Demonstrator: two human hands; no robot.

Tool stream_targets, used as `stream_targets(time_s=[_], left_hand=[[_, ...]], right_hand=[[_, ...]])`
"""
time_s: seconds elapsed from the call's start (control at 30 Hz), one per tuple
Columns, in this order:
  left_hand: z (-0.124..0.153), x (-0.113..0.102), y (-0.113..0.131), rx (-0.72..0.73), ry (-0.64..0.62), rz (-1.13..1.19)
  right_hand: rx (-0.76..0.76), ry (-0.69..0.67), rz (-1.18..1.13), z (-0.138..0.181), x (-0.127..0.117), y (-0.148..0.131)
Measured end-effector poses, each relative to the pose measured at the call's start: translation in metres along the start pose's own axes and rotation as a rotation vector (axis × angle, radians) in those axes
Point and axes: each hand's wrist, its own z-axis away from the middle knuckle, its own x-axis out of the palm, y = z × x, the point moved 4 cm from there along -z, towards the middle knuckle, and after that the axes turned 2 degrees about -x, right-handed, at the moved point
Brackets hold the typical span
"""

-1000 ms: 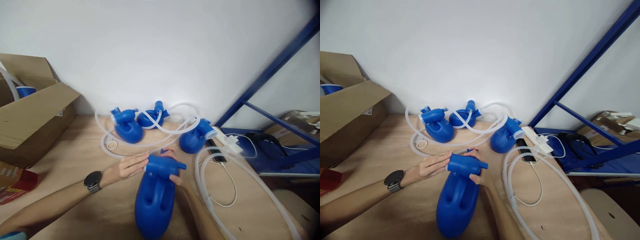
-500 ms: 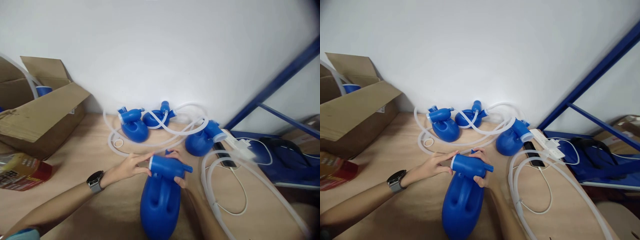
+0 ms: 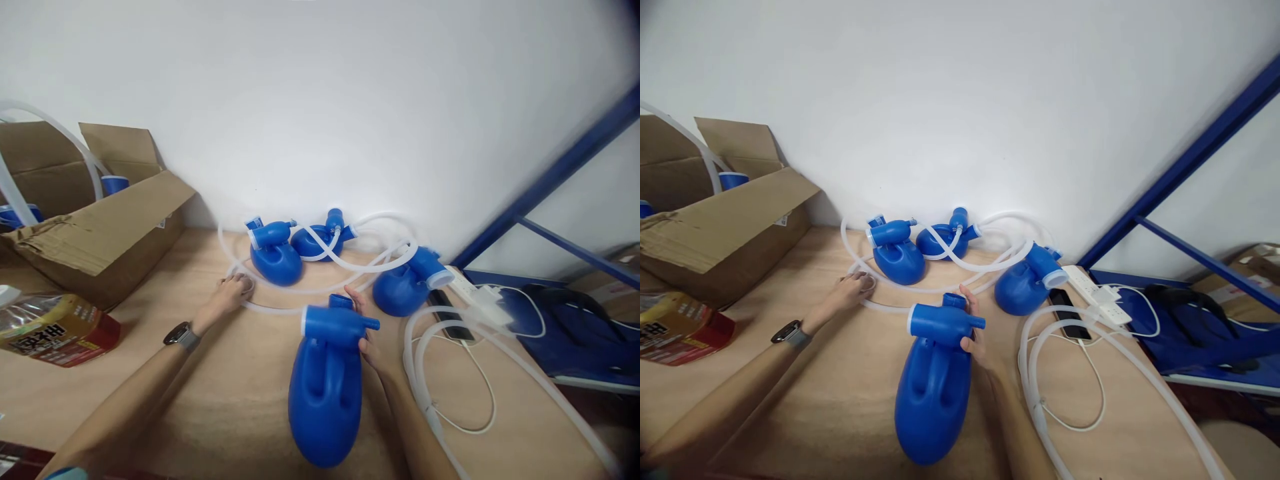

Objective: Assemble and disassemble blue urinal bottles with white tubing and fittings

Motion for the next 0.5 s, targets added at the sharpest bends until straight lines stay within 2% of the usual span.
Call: stream_targets(time_s=[0.17,0.33,0.43,0.5], left_hand=[[-0.002,0.009,-0.003,0.002,0.030,0.062],[0.007,0.002,-0.003,0.020,0.063,0.302],[0.014,-0.005,0.011,0.064,0.004,0.527],[0.017,-0.011,0.029,0.083,-0.024,0.669]], right_hand=[[0.096,0.001,0.020,0.013,-0.005,0.002],[0.273,0.225,0.050,0.051,-0.014,0.012],[0.293,0.284,0.112,0.075,-0.006,0.017],[0.257,0.263,0.188,0.083,0.004,0.016]])
